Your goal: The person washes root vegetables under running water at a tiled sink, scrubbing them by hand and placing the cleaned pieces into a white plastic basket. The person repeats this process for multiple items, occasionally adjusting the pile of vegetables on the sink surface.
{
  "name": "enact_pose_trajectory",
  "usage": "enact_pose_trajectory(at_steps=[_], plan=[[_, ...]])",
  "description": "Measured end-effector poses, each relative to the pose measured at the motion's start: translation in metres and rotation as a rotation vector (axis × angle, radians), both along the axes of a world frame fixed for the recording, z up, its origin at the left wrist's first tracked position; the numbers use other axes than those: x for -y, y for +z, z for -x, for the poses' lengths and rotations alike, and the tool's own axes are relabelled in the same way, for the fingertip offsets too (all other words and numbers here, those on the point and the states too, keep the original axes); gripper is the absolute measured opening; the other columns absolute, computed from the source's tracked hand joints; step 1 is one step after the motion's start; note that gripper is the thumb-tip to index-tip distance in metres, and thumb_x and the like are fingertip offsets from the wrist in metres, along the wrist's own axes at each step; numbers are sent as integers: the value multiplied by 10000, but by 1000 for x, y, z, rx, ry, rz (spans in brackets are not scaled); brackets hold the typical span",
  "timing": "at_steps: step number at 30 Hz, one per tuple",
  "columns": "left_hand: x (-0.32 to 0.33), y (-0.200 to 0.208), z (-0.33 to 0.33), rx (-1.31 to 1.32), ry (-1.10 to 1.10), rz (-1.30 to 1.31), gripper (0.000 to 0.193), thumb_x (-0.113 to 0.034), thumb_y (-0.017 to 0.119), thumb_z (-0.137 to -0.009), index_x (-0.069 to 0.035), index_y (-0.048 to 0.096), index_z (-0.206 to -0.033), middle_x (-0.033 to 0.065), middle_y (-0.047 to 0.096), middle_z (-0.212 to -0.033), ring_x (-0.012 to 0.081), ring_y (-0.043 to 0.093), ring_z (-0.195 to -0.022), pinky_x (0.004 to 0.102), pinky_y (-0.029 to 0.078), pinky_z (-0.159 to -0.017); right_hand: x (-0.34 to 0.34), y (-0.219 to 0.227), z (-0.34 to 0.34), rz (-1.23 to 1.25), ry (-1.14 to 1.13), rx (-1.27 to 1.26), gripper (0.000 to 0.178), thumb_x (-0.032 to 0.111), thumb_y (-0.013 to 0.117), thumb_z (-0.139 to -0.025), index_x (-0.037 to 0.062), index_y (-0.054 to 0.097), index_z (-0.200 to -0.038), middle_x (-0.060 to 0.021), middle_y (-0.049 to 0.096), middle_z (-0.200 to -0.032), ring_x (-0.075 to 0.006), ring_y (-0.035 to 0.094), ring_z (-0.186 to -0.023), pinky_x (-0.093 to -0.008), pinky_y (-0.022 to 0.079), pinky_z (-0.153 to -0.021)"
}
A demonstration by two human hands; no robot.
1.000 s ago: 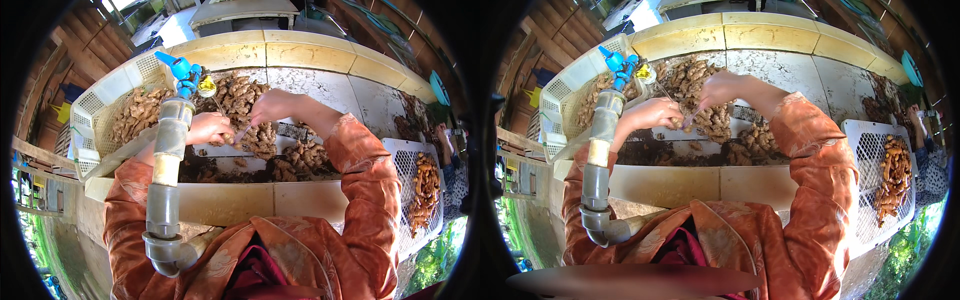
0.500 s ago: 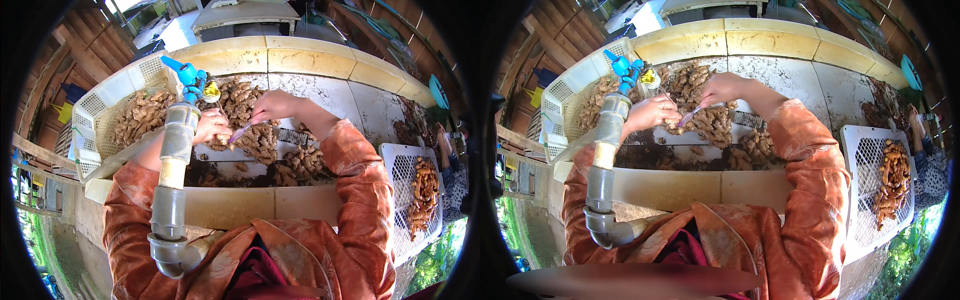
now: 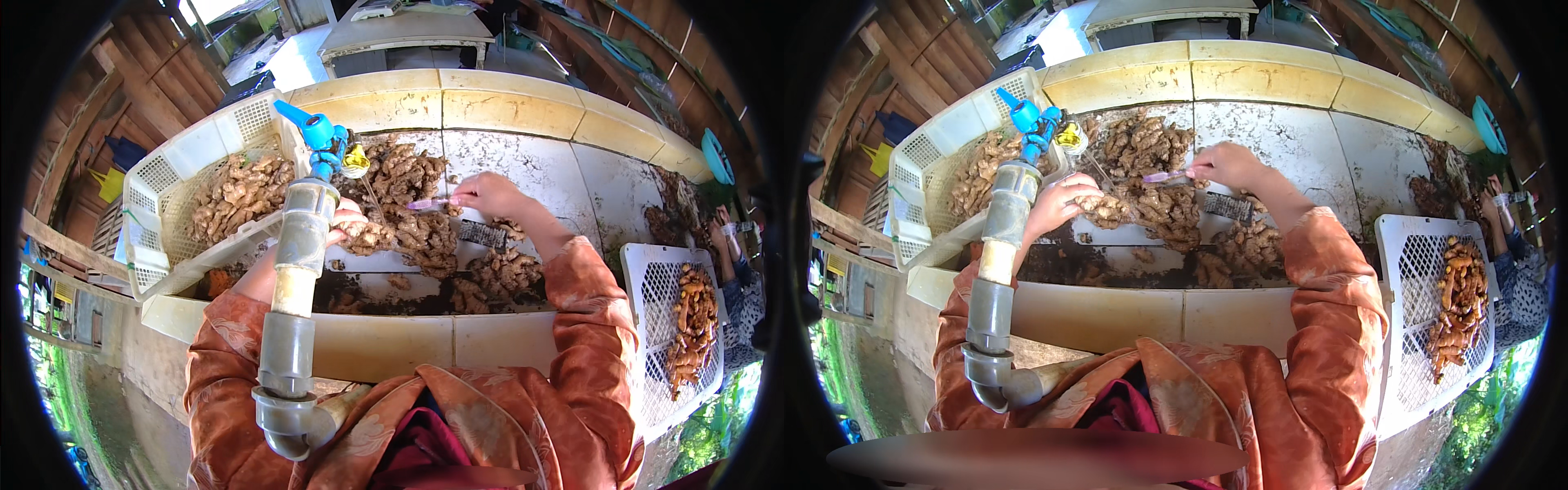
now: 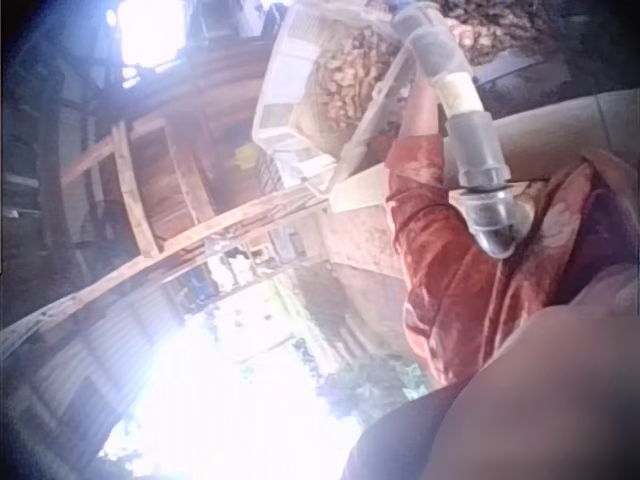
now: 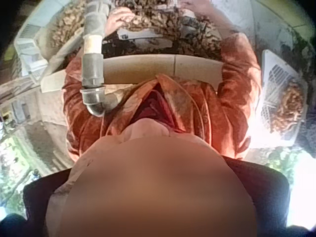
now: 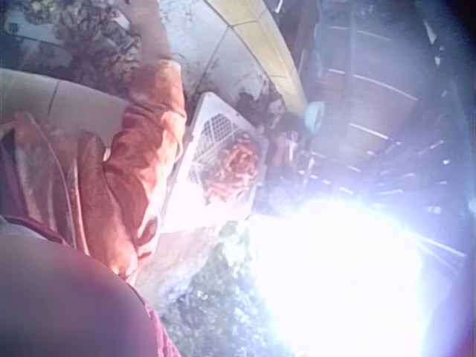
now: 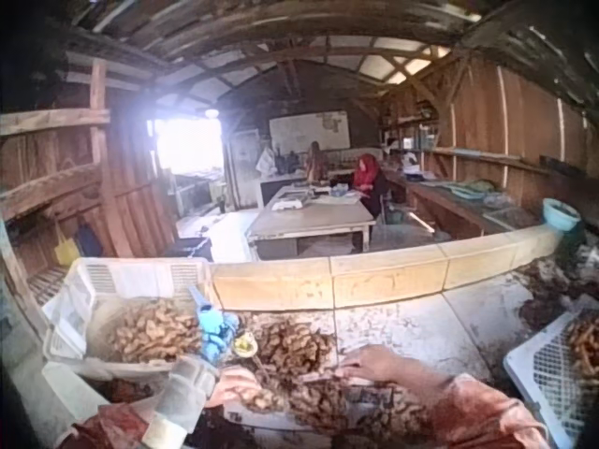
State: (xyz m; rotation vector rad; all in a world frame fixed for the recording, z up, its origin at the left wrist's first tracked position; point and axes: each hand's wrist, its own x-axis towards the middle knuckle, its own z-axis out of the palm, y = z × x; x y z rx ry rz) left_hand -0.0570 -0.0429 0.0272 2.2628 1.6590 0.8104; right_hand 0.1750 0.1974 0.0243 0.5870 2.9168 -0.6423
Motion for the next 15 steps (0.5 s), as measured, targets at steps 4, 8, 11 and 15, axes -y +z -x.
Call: enact_pose_trajectory(at_steps=[4,8,11,15], plan=[[-9,-5,3,187,-5,201,336,-16,608,-719,-75,590,-1049,90,589,-1041,245,563,-992,335,429,-878,8,10,13,-138,627,-376,302,437,512,-832,180,670,-831,0,597,-729,-178,573,-696,-341,427,-571],[-20,3,1,119,10,494,344,-58,633,-739,-82,571,-1077,80,604,-1056,250,555,-981,343,434,-863,23,10,42,-289,688,-296,313,451,543,-811,175,655,-714,-18,552,-589,-189,558,-587,-359,406,-509],[-22,12,5,-34,-139,302,376,-41,639,-697,-92,582,-1066,59,606,-1060,246,538,-1003,348,424,-874,2,22,44,-33,567,-37,339,473,555,-803,162,664,-722,-16,567,-592,-179,561,-593,-345,401,-511],[-18,12,10,97,-251,275,402,18,617,-633,-81,611,-1023,49,612,-1062,241,527,-1020,348,414,-886,-12,28,31,-94,255,35,344,492,555,-804,177,693,-792,-15,616,-654,-170,577,-620,-342,409,-542]])
